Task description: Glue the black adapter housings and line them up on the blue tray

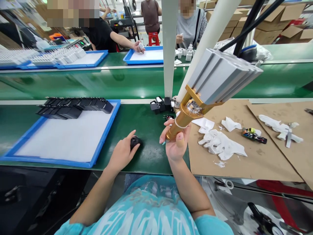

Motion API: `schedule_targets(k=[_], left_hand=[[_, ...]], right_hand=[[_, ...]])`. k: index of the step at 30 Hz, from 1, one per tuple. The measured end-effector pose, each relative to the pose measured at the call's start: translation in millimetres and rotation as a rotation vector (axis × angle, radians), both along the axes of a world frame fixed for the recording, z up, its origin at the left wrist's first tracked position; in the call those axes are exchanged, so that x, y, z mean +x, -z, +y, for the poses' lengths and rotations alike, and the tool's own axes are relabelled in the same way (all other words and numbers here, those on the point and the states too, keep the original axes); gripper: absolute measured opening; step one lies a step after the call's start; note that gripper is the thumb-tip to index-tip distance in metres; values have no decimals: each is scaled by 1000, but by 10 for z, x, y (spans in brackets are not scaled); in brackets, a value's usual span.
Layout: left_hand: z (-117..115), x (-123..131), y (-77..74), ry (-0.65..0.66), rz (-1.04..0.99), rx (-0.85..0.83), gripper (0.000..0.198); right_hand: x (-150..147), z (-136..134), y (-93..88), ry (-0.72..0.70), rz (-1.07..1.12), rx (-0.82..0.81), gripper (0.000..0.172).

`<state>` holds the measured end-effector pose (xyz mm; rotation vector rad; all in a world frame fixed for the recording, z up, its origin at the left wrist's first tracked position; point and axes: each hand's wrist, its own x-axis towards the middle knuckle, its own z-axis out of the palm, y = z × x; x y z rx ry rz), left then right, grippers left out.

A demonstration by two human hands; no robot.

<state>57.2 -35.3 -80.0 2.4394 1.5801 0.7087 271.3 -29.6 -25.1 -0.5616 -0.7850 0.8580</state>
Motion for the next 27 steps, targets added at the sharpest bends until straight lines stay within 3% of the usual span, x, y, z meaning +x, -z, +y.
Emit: schedule_targets(k=[4,9,14,21,27], left_hand=[[-51,50,135,69,-101,212,39],[-95,6,200,60,-178,199,20],[-105,-78,264,28,-164,306,24],[-58,-144,125,-44,-287,446,24],[-51,-115,134,4,-255,355,20]], right_hand=[[0,7,8,6,-5,-6,30],[-10,-5,7,-6,8,-7,30],[-14,-13,11,-16,19,14,25],[-7,-3,37,-13,7,5,28],[-3,-5,68,-35,33,5,27]])
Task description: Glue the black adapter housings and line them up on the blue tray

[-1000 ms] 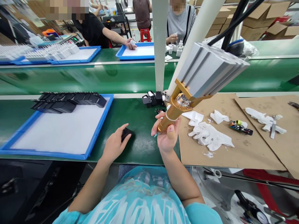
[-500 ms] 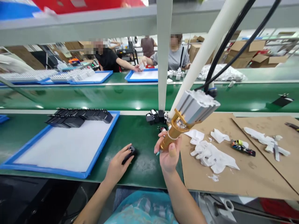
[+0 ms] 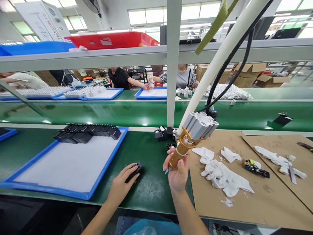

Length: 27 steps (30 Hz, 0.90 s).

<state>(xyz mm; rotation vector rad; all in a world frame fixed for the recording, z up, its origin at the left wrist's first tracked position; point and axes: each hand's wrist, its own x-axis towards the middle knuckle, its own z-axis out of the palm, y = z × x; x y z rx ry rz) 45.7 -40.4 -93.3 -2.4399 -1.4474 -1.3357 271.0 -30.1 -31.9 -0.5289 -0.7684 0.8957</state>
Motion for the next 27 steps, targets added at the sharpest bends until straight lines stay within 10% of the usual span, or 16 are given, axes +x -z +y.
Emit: schedule_targets(k=[27], left_hand=[[-136,-4,-11,-7,-249,-329,31]], right_hand=[[4,7,-77,32,-23,-55,35]])
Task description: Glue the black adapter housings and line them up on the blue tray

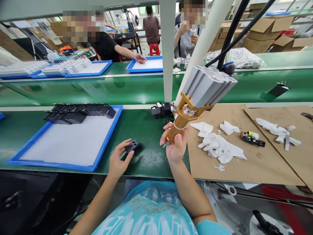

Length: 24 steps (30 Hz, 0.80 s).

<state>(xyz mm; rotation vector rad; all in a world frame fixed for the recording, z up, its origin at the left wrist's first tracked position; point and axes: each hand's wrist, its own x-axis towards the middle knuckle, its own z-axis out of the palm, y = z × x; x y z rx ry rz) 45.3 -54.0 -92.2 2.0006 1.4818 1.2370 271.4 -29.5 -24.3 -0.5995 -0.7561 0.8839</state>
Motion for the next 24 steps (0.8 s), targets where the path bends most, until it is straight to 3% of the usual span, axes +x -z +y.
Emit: schedule_targets(k=[3,8,11,14,20,24], left_hand=[[38,19,-55,41,-38,-9,44],[145,81,-80,51,204,-99,62],[195,110,-47,-28,375,-182,50],[210,94,-87,-42,468,-147,35],[159,22,-338,-108,415,35,38],[135,54,-322,-19,572,20,39]], right_hand=[[7,-4,-7,-5,-1,-5,36],[10,-5,-2,-5,3,20,32],[10,-5,5,3,-11,4,33],[11,-8,6,16,-27,-17,35],[13,-10,-1,6,-22,0,33],[9,-13,-1,18,-42,-22,33]])
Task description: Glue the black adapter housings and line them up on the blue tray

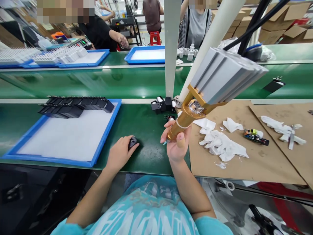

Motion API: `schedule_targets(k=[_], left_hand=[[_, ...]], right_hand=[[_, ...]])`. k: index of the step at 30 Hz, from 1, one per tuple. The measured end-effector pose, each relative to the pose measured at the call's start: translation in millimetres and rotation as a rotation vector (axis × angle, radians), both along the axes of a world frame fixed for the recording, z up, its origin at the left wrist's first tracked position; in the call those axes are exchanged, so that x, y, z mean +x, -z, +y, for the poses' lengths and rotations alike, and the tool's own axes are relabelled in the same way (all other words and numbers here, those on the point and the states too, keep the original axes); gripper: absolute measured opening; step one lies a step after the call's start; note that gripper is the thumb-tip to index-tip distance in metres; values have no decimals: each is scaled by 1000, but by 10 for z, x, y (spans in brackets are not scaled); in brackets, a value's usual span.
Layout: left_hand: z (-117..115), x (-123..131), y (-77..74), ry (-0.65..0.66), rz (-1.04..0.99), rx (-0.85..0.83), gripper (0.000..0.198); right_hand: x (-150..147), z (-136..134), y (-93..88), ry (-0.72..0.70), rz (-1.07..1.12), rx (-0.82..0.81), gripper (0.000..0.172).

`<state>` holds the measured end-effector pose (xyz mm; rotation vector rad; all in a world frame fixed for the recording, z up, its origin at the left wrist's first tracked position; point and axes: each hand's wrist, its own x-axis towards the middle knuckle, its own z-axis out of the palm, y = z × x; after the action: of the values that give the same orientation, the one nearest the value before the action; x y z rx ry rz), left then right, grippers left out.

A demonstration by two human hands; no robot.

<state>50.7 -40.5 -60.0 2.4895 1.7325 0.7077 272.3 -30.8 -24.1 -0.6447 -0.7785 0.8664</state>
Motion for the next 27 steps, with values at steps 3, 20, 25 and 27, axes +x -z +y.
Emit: schedule_targets(k=[3,20,25,27], left_hand=[[-42,31,9,27,23,-7,40],[-59,203,-143,-32,-1603,-922,52],[-54,199,-189,22,-1662,-938,50],[-44,175,-173,18,-1669,-913,50]], right_hand=[[0,-1,6,-2,-13,1,34],[5,4,-6,27,-9,8,33],[25,-5,3,17,6,27,35],[32,-10,-1,8,26,33,34]])
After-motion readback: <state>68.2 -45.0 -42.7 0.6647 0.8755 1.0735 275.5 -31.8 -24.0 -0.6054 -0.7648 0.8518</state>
